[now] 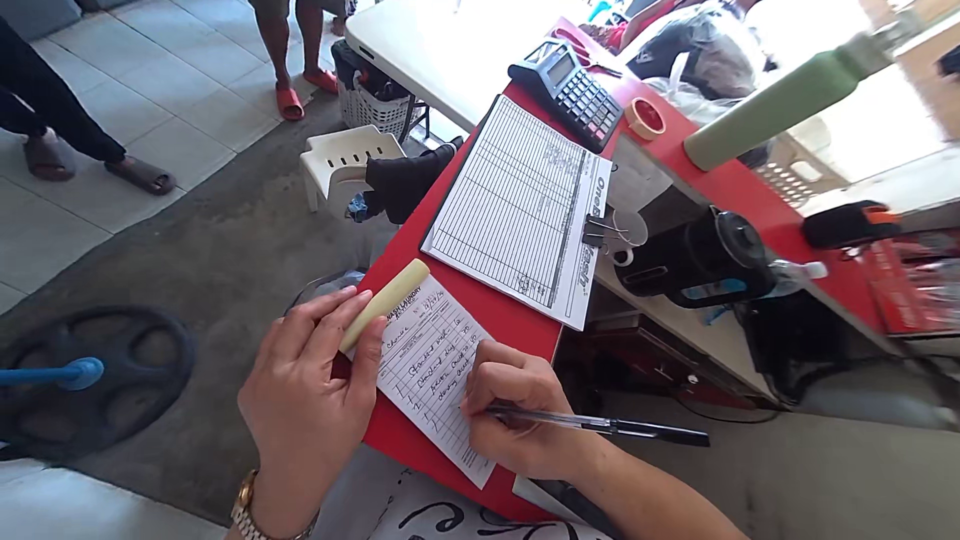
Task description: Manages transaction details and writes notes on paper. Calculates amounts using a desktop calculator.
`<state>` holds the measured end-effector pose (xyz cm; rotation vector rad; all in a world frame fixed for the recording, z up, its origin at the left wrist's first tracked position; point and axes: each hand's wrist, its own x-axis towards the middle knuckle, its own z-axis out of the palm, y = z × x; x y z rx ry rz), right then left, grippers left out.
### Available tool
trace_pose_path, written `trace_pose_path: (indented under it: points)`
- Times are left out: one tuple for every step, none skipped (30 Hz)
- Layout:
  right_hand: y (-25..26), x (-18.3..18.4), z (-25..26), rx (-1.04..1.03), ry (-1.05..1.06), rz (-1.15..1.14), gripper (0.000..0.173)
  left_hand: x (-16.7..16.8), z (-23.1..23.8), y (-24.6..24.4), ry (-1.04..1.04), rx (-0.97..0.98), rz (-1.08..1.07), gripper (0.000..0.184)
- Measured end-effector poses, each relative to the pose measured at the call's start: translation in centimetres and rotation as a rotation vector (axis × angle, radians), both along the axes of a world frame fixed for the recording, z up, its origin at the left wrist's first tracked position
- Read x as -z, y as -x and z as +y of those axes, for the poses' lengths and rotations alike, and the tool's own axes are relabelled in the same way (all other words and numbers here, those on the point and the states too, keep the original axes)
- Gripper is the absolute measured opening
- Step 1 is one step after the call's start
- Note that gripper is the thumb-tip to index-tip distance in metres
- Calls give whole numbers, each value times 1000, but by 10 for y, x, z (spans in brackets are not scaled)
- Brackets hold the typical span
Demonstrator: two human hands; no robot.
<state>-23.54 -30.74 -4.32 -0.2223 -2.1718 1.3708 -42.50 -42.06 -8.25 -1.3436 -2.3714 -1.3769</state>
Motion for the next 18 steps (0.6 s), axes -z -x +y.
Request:
trace_pose_path:
  points:
    - [0, 0, -1, 8, -18, -3, 4, 0, 0, 0, 1, 1, -1, 37]
    - [0, 1, -2, 15, -38, -5, 5, 0, 0, 0, 2, 0, -1, 37]
    - [0, 1, -2, 20, -53, -7, 5, 0, 0, 0, 1, 0, -1, 37]
    - [0, 1, -2, 22, -61, -8, 6, 0, 0, 0, -2, -1, -2, 37]
    - [1, 1, -2, 24, -63, -7, 6, 0, 0, 0, -3, -2, -3, 37]
    - [1, 1, -2, 25, -60, -6, 5, 0, 0, 0, -3, -3, -1, 37]
    - [1, 1, -2, 23, -57, -3, 5, 0, 0, 0, -2, -4, 1, 37]
    - [1, 1, -2, 23, -59, 0, 5, 0, 0, 0, 0, -3, 2, 37]
    - [0, 1, -3, 19, -65, 1, 6, 0, 0, 0, 0, -4, 2, 37]
    - [0, 2, -2, 14, -71, 3, 7, 0, 0, 0, -1, -4, 1, 37]
    - [0, 2, -2, 13, -72, 5, 8, 0, 0, 0, 0, -3, 0, 37]
    - [1, 2, -2, 18, -68, 7, 8, 0, 0, 0, 0, -1, 0, 37]
    - [1, 1, -3, 23, -65, 7, 7, 0, 0, 0, 0, 0, 1, 37]
    - [1, 1, -2, 18, -61, 5, 7, 0, 0, 0, -1, 1, 1, 36]
    - [1, 1, -2, 9, -59, 2, 7, 0, 0, 0, -2, 1, 0, 36]
    - [0, 1, -1, 1, -57, 1, 8, -1, 0, 0, -2, 1, 0, 36]
    - [0, 0, -1, 4, -59, 0, 8, -1, 0, 0, -2, -1, 0, 36]
    - [-1, 0, -1, 16, -61, 1, 8, -1, 0, 0, -2, -2, 1, 36]
